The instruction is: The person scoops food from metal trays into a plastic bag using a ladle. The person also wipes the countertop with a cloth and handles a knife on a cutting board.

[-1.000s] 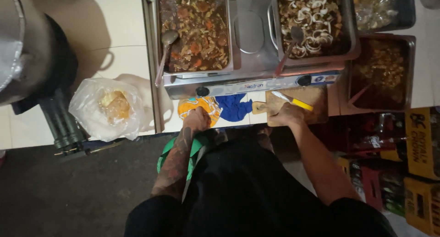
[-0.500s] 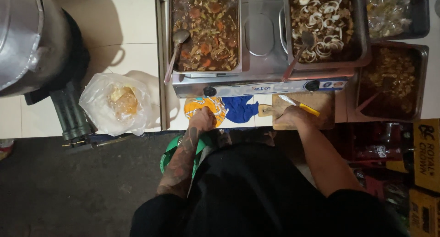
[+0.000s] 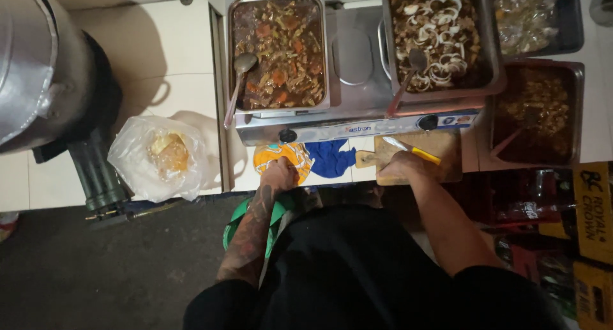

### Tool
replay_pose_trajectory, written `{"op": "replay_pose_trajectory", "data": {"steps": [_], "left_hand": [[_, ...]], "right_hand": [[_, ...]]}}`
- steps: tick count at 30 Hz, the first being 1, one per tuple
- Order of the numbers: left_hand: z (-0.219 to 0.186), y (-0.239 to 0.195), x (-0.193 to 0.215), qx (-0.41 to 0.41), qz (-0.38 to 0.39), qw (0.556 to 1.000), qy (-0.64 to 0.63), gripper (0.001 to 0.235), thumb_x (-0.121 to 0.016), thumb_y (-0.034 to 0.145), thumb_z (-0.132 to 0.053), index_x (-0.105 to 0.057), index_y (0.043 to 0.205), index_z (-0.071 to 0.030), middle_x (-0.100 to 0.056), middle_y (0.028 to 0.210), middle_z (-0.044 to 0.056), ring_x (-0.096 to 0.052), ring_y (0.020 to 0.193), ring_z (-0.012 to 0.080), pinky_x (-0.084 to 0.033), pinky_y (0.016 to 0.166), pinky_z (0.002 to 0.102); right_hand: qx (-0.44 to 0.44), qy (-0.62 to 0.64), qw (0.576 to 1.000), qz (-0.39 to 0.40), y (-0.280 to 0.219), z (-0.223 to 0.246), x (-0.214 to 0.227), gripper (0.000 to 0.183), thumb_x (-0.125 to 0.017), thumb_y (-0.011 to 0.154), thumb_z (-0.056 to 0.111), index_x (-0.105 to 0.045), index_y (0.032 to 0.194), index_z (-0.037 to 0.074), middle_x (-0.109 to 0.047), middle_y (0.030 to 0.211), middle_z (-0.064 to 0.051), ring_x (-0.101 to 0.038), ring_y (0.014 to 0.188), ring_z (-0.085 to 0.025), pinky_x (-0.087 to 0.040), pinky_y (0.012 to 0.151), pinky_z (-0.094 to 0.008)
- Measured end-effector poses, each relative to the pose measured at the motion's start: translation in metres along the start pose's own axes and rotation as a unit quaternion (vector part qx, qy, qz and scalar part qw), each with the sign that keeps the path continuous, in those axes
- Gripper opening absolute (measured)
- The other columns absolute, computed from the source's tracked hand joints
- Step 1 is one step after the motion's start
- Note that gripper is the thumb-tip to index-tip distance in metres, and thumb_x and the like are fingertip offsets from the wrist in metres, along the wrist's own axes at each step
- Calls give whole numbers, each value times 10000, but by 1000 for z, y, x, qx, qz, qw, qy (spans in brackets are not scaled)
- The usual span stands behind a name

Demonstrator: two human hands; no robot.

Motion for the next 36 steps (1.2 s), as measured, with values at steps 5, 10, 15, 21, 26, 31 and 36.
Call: {"op": "replay_pose_trajectory", "data": {"steps": [5, 10, 15, 21, 26, 31, 36], "left_hand": [[14, 26, -23, 3, 11, 999, 51, 507, -702, 889, -456, -419, 1243, -230, -486, 1350, 174, -646, 1199, 457, -496, 1096, 514], [19, 36, -26, 4, 20, 998, 52, 674, -831, 795, -451, -418, 1274, -219, -493, 1347, 181, -652, 1197, 450, -505, 1082, 519], [18, 31, -24, 2, 17, 998, 60, 742, -887, 753, -442, -428, 1293, -222, -482, 1373, 179, -648, 1209, 444, -509, 1087, 520], [6, 12, -9, 5, 14, 1000, 27, 367, -480, 982, -524, -450, 1224, -250, -497, 1365, 173, -663, 1195, 429, -505, 1068, 503], [11, 15, -17, -2, -19, 999, 27, 353, -404, 989, -525, -457, 1190, -240, -522, 1311, 180, -663, 1172, 453, -510, 1048, 518], [1, 6, -7, 10, -1, 999, 37, 331, -404, 995, -503, -452, 1211, -257, -502, 1343, 151, -674, 1169, 421, -517, 1046, 495], [4, 9, -11, 16, -7, 999, 46, 340, -427, 983, -515, -452, 1211, -263, -502, 1338, 136, -687, 1152, 402, -530, 1031, 495]], "right_hand": [[5, 6, 1000, 8, -6, 3, 2, 1130, -794, 583, 756, -613, 1338, -65, -625, 1417, -169, -553, 1351, -275, -495, 1102, -413], [6, -4, 1000, 8, 41, -9, -18, 1117, -812, 586, 725, -608, 1339, -73, -623, 1413, -184, -563, 1340, -282, -504, 1096, -412], [11, -45, 999, 25, 7, 1, -3, 1160, -775, 608, 746, -561, 1400, -74, -588, 1455, -199, -539, 1368, -302, -481, 1120, -422], [5, 8, 1000, -2, 12, 0, -7, 1021, -818, 619, 628, -617, 1335, -72, -622, 1417, -194, -553, 1349, -295, -493, 1101, -425], [-28, 31, 999, -15, 7, 3, -5, 1001, -861, 588, 601, -638, 1297, -71, -654, 1372, -198, -573, 1325, -289, -503, 1077, -423], [-17, 0, 1000, -9, 19, 2, -12, 1052, -833, 614, 618, -582, 1350, -90, -616, 1422, -205, -561, 1344, -308, -489, 1108, -416], [-9, 9, 1000, -10, 32, -2, -13, 1025, -823, 621, 615, -611, 1334, -91, -624, 1418, -201, -556, 1348, -314, -488, 1102, -422]]}}
Point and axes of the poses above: each hand's wrist, its own y-axis towards the middle knuckle, its own x-axis out of the back of the hand, z = x × y, the point moved 3 cm from there along y, towards the middle knuckle
